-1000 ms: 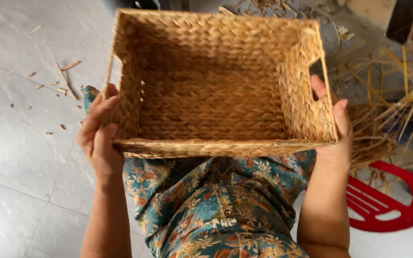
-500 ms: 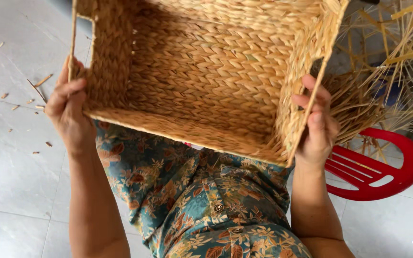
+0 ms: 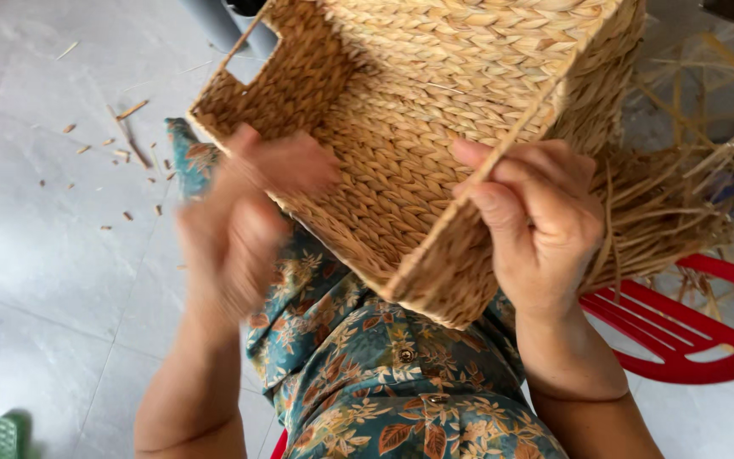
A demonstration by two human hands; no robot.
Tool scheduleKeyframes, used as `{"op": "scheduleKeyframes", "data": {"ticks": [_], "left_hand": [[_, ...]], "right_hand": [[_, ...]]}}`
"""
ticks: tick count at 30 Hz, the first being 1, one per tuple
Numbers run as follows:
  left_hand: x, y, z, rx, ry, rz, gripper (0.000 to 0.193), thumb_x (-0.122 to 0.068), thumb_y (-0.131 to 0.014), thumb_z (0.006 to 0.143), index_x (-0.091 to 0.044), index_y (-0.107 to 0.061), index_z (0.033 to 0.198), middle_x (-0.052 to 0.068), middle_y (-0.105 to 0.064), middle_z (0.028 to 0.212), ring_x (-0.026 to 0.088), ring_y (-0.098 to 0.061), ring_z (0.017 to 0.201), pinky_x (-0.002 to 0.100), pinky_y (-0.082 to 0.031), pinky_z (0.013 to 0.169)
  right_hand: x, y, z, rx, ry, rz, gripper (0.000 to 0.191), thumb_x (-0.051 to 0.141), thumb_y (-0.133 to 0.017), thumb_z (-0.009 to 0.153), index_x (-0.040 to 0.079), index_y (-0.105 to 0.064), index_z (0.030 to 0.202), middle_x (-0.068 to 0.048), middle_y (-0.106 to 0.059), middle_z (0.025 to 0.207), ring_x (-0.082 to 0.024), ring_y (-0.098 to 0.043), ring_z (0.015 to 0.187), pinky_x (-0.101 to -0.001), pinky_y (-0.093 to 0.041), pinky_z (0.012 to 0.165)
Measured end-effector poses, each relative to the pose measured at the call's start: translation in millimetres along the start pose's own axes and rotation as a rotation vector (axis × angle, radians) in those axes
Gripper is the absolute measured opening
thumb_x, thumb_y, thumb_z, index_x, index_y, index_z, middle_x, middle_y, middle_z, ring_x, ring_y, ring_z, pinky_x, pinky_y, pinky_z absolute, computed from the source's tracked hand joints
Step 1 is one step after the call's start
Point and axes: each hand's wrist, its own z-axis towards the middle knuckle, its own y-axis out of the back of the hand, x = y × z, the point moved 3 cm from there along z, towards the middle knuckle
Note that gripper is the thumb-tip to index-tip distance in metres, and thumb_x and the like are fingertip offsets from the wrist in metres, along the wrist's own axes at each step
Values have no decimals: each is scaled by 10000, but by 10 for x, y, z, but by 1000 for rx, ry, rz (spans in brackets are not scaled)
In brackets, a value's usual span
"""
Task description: The person sits on the floor with a woven water-hyacinth basket on their lap and weaves thin palm strips along the basket's rim, tucking and pressing the strips into the weave. They then use scissors to trim excess strip ends, turn the basket to check the rim, and place the finished basket on a rack.
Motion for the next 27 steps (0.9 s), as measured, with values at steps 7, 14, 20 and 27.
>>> {"op": "scheduleKeyframes", "data": {"ticks": [7,14,20,27], "left_hand": [[-421,-326,-292,-31,-114,353,423,-509,-635,1008,-90,-655,955,38,-712,985,255,-707,1048,546,-392,1201],[-184,-223,-235,-91,-258,85,333,-337,-575,1092,-83,-615,881,48,-654,891,270,-653,893,459,-491,1064],[-286,-220,-348,-122,-242,249,323,-318,-663,996,-41,-639,831,75,-598,762,302,-631,810,469,-479,887],[-106,-332,-578,-10,-455,124,322,-303,-698,979,-83,-610,761,51,-575,702,273,-607,692,406,-474,731]], "right_hand": [[359,-193,107,156,90,1,295,212,-664,980,25,-677,1208,-7,-752,1091,-244,-639,1069,-408,-354,1018],[343,-279,91,229,151,-32,373,345,-858,858,104,-631,1028,38,-744,1069,-176,-650,1010,-404,-329,1049],[157,-250,-148,265,189,-32,333,327,-827,871,98,-658,1045,10,-772,1103,-156,-682,983,-397,-332,1018],[-458,334,-282,-322,-181,443,337,336,-661,1030,-1,-665,1026,-123,-740,932,-215,-715,833,-343,-552,745]]}}
